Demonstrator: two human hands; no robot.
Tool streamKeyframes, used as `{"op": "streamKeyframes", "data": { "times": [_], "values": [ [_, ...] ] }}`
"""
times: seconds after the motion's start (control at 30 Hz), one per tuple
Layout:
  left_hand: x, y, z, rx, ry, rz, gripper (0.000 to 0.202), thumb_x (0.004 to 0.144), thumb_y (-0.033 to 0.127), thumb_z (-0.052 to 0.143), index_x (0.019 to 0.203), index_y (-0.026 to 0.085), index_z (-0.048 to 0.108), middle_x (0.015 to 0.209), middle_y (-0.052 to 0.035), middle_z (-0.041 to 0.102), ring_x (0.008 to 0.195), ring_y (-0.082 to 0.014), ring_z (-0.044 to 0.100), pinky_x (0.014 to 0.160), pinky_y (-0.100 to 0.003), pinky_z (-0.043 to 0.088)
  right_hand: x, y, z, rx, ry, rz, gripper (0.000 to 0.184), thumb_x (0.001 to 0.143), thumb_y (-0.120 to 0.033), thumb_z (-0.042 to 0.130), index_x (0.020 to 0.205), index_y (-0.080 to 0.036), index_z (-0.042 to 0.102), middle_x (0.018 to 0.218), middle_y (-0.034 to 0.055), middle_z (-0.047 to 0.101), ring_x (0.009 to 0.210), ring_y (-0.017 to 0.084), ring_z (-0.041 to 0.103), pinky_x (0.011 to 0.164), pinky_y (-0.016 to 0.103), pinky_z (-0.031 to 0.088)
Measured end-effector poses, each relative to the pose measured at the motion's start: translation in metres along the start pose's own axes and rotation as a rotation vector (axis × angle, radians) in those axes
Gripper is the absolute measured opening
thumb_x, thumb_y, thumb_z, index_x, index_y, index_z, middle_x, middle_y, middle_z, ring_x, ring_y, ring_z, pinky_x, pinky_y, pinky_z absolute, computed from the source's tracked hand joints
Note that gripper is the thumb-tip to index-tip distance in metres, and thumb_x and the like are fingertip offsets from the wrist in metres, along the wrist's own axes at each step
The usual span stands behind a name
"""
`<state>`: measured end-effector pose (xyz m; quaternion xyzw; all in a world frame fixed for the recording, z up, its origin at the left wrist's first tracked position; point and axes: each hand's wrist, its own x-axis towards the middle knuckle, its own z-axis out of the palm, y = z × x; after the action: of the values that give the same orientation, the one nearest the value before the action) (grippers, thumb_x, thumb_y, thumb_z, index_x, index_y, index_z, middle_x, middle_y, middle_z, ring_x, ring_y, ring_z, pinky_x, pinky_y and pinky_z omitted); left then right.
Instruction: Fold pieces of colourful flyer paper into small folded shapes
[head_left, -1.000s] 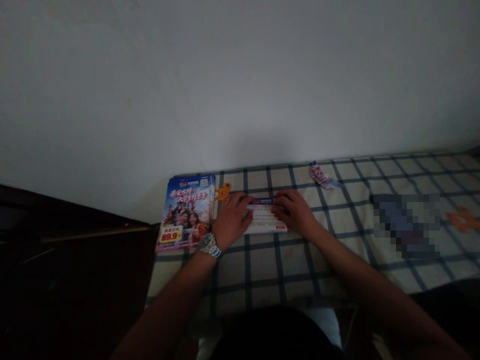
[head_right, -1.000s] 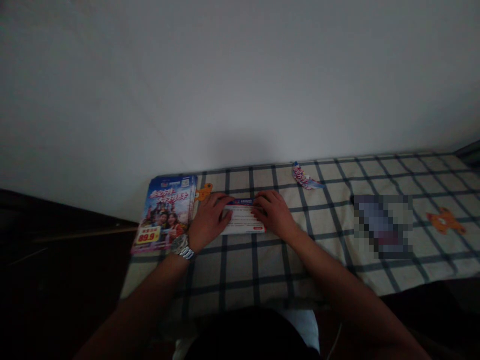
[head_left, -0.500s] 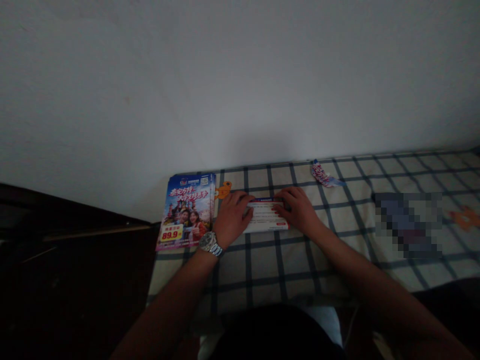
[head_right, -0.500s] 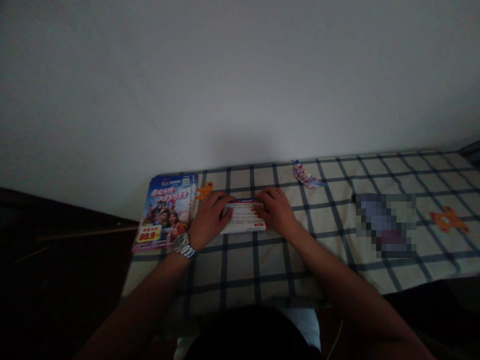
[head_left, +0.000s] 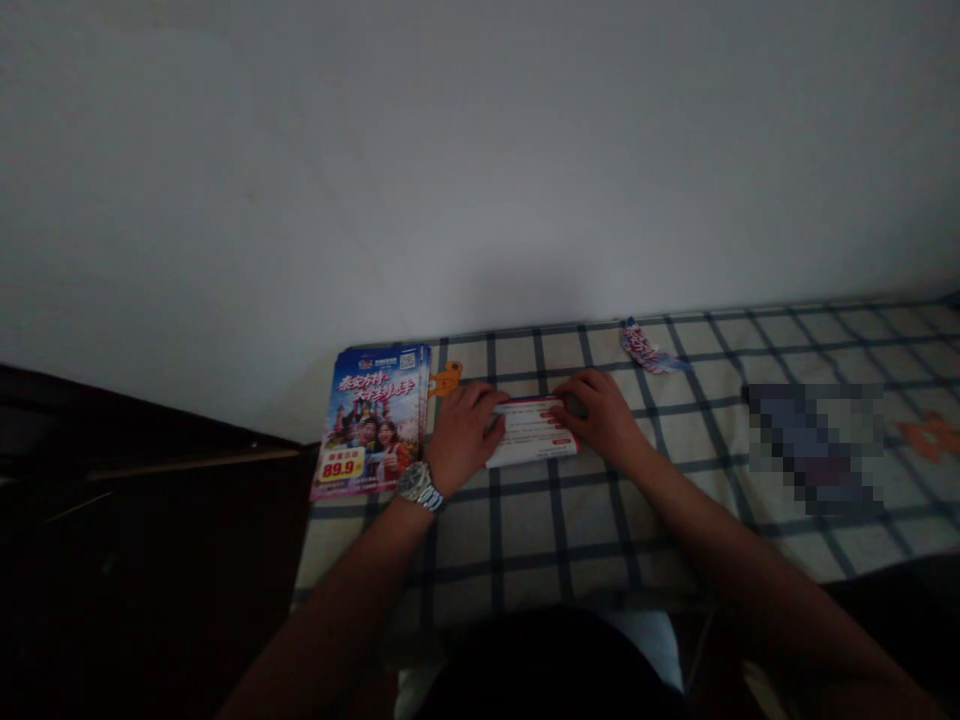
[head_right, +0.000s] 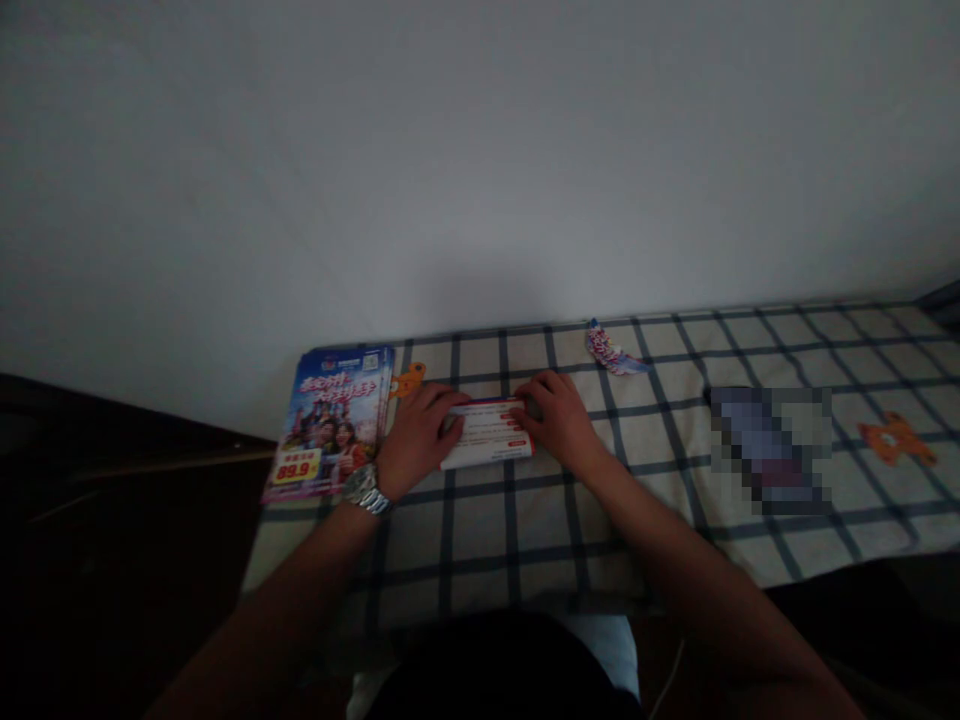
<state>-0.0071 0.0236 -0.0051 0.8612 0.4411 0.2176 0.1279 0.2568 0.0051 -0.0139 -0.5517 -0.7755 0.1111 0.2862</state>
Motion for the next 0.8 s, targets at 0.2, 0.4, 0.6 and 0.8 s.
{"op": "streamKeyframes", "data": {
  "times": [0.2,0.4,0.6,0.8],
  "values": [
    [0.0003,0.0006,-0.0021,0.000,-0.003,-0.018,0.028,0.096,0.023,0.059,0.123,0.021,0.062,0.122,-0.0084,0.059,0.117,-0.0283,0.055,0.105,-0.048,0.045,-0.0005,0.0017,0.0010,0.001,-0.005,0.013,0.021,0.091,-0.029,0.072,0.111,-0.023,0.069,0.108,0.0084,0.063,0.105,0.029,0.057,0.092,0.044,0.048],
    [0.0008,-0.0014,-0.0028,0.027,0.014,-0.031,0.022,0.099,0.024,0.055,0.119,0.022,0.063,0.118,-0.0085,0.058,0.115,-0.0284,0.055,0.103,-0.047,0.045,0.0005,0.0036,0.0024,0.007,-0.006,0.023,0.020,0.091,-0.029,0.071,0.110,-0.023,0.069,0.108,0.0084,0.063,0.104,0.029,0.057,0.093,0.045,0.048],
    [0.0013,-0.0005,-0.0031,0.055,0.025,-0.070,0.021,0.096,0.026,0.060,0.116,0.022,0.063,0.116,-0.0089,0.059,0.113,-0.0301,0.055,0.101,-0.049,0.045,0.0002,0.0028,0.0024,0.014,0.009,0.027,0.020,0.092,-0.031,0.070,0.110,-0.024,0.069,0.109,0.0094,0.063,0.104,0.030,0.057,0.093,0.047,0.049],
    [0.0019,0.0001,-0.0032,0.047,0.021,-0.078,0.018,0.096,0.025,0.059,0.113,0.022,0.062,0.114,-0.0084,0.060,0.111,-0.0300,0.055,0.098,-0.048,0.045,0.0006,0.0010,0.0013,0.010,0.016,0.033,0.018,0.092,-0.031,0.069,0.108,-0.023,0.069,0.107,0.0095,0.062,0.103,0.030,0.058,0.092,0.048,0.050]
  ]
}}
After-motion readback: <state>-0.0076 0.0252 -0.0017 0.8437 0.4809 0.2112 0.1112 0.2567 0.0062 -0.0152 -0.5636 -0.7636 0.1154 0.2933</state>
